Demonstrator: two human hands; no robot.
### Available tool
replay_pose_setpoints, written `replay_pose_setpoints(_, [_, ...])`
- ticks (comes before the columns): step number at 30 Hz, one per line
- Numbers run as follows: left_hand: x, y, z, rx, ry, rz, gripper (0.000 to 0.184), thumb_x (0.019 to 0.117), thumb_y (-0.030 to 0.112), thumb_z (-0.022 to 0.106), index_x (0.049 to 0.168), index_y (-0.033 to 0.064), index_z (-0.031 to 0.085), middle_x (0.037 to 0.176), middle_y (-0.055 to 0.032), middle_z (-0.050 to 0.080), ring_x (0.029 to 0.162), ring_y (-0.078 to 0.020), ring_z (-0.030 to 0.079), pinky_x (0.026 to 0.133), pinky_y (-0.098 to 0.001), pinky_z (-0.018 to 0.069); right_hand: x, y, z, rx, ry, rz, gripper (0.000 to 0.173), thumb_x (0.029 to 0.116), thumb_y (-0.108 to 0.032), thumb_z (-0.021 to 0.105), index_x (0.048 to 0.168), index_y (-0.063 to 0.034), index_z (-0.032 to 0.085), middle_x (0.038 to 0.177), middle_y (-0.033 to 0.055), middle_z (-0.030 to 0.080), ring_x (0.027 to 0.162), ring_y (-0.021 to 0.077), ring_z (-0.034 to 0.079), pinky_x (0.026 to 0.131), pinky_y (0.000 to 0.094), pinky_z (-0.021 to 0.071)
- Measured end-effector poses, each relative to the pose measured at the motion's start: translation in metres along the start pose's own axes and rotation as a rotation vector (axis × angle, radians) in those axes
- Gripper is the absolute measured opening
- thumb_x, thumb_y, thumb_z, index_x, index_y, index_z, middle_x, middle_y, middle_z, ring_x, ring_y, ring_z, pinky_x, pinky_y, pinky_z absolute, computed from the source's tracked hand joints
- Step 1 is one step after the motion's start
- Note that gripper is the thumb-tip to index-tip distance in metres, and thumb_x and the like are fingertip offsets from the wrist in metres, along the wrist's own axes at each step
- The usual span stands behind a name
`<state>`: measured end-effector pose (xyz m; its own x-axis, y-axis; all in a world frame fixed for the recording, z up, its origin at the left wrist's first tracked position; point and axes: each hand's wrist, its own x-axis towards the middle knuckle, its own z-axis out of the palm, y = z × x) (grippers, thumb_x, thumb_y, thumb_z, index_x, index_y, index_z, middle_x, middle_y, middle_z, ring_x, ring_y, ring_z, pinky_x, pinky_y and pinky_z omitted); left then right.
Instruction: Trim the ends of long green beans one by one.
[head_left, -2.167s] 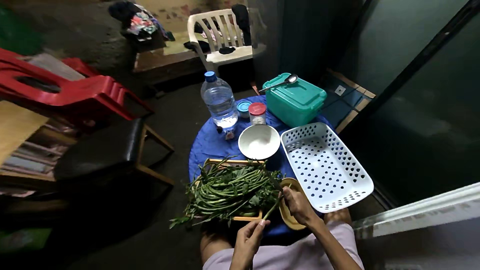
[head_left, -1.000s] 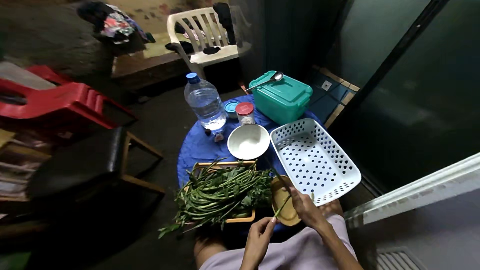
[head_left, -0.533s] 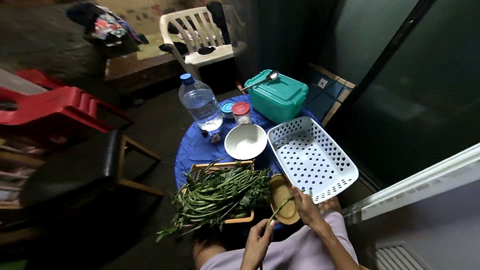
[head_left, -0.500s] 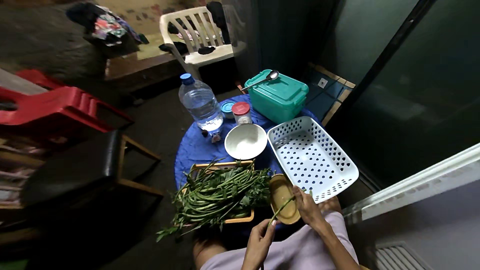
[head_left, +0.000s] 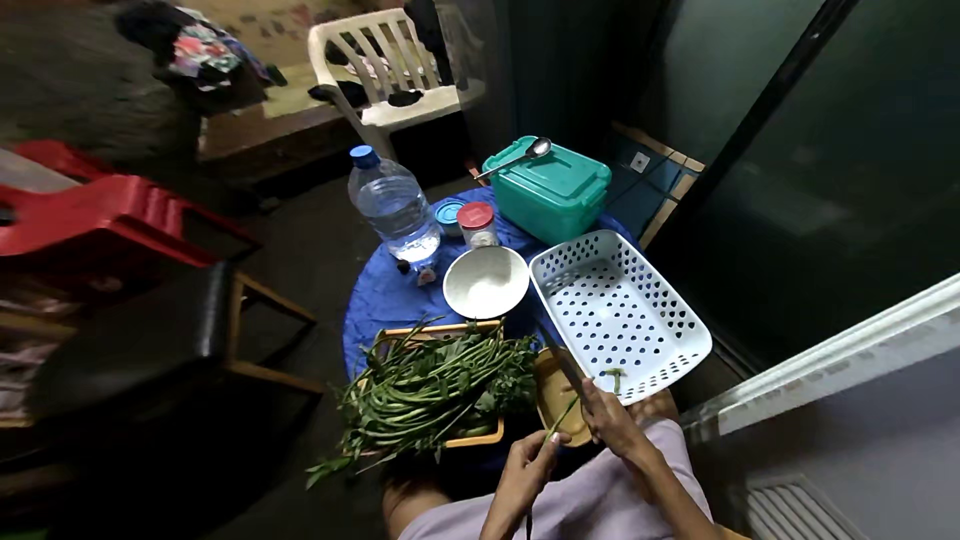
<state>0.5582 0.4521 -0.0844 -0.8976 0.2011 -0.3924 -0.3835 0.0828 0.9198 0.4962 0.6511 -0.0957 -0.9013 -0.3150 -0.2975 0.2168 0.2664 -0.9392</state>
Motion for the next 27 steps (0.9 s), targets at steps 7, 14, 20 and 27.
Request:
replay_pose_setpoints(7, [-0.007, -0.001, 0.001, -0.074, 0.015, -0.035, 0.025, 0.1051, 0.019, 0.052, 0.114, 0.0049, 0.071, 0.066, 0.0075, 0.054, 0.049, 0.0, 0.043, 0.046, -0.0168, 0.0374, 0.006, 0.0, 0.001, -0.092, 0.18, 0.075, 0.066, 0.1119, -0.044, 0.022, 0.101, 0.0029, 0.067, 0.073, 0.0077, 0.058, 0.064, 0.0169, 0.056, 0.065, 0.0383, 0.0515])
replay_pose_setpoints(14, [0.002, -0.003, 0.006, -0.106, 0.077, -0.02, 0.029, 0.1083, 0.018, 0.047, 0.113, 0.0034, 0.072, 0.061, 0.0071, 0.051, 0.046, -0.0005, 0.041, 0.044, -0.0168, 0.0363, 0.004, 0.004, -0.017, -0.059, 0.242, 0.07, 0.06, 0.1115, -0.045, 0.019, 0.144, -0.0103, 0.056, 0.067, 0.0038, 0.054, 0.051, 0.0159, 0.051, 0.055, 0.0379, 0.0515])
replay_pose_setpoints(20, [0.022, 0.007, 0.021, -0.194, 0.003, -0.054, 0.031, 0.1096, 0.02, 0.044, 0.113, 0.0035, 0.071, 0.06, 0.0066, 0.048, 0.046, -0.0013, 0.039, 0.043, -0.0173, 0.0346, -0.004, 0.003, 0.0, -0.016, 0.015, -0.011, 0.065, 0.109, -0.053, 0.021, 0.129, -0.0082, 0.064, 0.065, -0.0009, 0.052, 0.052, 0.0113, 0.049, 0.055, 0.0336, 0.0498])
replay_pose_setpoints(27, [0.018, 0.009, 0.022, -0.229, -0.003, -0.116, 0.033, 0.1105, 0.022, 0.043, 0.117, 0.0023, 0.069, 0.066, 0.0036, 0.055, 0.048, -0.0023, 0.044, 0.044, -0.017, 0.0388, -0.005, 0.002, 0.005, -0.102, 0.072, 0.003, 0.065, 0.11, -0.049, 0.021, 0.114, -0.0012, 0.065, 0.069, 0.0024, 0.054, 0.055, 0.0121, 0.05, 0.057, 0.0329, 0.0491])
